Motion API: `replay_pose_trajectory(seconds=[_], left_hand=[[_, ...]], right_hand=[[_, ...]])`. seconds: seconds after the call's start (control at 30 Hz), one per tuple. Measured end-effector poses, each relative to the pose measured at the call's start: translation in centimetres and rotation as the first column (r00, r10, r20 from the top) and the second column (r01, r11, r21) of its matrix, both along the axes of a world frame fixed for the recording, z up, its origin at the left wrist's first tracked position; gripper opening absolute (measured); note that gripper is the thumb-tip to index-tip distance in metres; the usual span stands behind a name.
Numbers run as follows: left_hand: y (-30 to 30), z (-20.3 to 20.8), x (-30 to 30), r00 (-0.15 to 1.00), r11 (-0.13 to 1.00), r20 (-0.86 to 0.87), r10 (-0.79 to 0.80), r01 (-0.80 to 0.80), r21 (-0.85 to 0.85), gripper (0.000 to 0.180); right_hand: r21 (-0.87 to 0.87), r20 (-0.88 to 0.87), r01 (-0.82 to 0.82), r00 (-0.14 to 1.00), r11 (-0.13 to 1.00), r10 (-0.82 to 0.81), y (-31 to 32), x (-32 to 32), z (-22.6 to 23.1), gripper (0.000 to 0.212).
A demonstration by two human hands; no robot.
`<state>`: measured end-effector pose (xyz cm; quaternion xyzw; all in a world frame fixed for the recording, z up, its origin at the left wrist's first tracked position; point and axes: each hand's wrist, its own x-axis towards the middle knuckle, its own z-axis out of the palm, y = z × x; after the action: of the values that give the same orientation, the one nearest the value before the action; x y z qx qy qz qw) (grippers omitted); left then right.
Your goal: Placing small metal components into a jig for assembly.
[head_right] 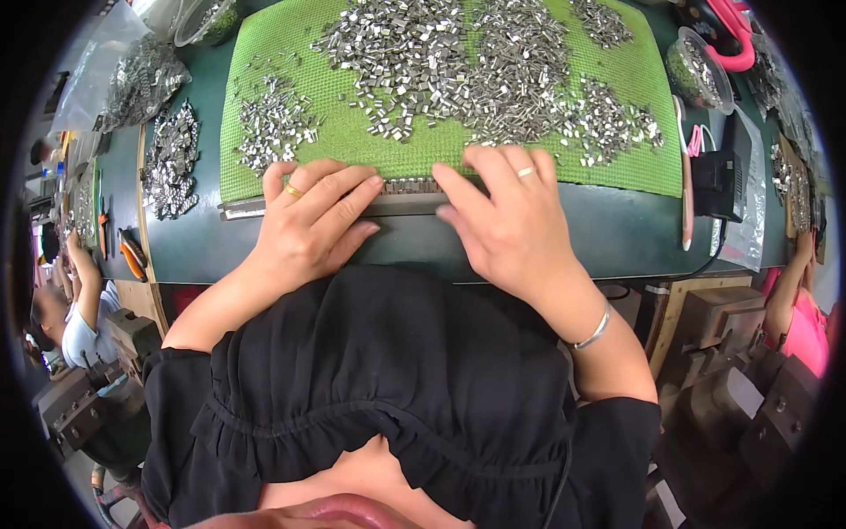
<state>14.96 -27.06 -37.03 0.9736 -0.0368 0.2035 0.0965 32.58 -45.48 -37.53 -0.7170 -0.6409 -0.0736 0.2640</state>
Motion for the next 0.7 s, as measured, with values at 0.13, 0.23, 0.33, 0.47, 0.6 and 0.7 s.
replay_pose_trajectory(seconds=[0.13, 0.23, 0.33, 0.47, 0.6, 0.7], left_hand=[[0.0, 0.7, -0.1, 0.992, 0.991, -0.128, 0.002, -0.019, -0.133, 0.048], [1.1, 1.9, 0.8, 0.980, 0.958, -0.190, 0.066, -0.115, -0.263, 0.043], [4.4, 0.7, 3.2, 0.969, 0.967, 0.035, 0.243, -0.240, -0.084, 0.022], [7.0, 0.2, 5.6, 0.951, 0.951, -0.003, 0.309, -0.309, -0.010, 0.011], [6.8, 0.3, 6.2, 0.952, 0.953, -0.069, 0.298, -0.301, -0.034, 0.009], [5.6, 1.2, 5.1, 0.984, 0.955, -0.117, 0.131, -0.157, -0.253, 0.009]], right_hand=[[0.046, -0.051, 0.038, 0.998, 0.998, -0.035, 3.2, 0.6, 0.2, 0.013], [-0.013, -0.010, 0.054, 0.999, 0.998, -0.054, 5.3, 1.1, 0.0, 0.011], [-0.100, -0.006, 0.077, 0.997, 0.992, -0.078, 6.5, 0.6, 0.4, 0.014], [-0.159, 0.055, 0.161, 0.986, 0.974, -0.154, 7.3, -0.2, 0.4, 0.016], [-0.191, 0.216, 0.191, 0.965, 0.963, -0.149, 7.6, -0.8, 1.0, 0.007], [-0.164, 0.177, 0.069, 0.983, 0.984, -0.040, 6.9, 0.3, 0.6, 0.003]])
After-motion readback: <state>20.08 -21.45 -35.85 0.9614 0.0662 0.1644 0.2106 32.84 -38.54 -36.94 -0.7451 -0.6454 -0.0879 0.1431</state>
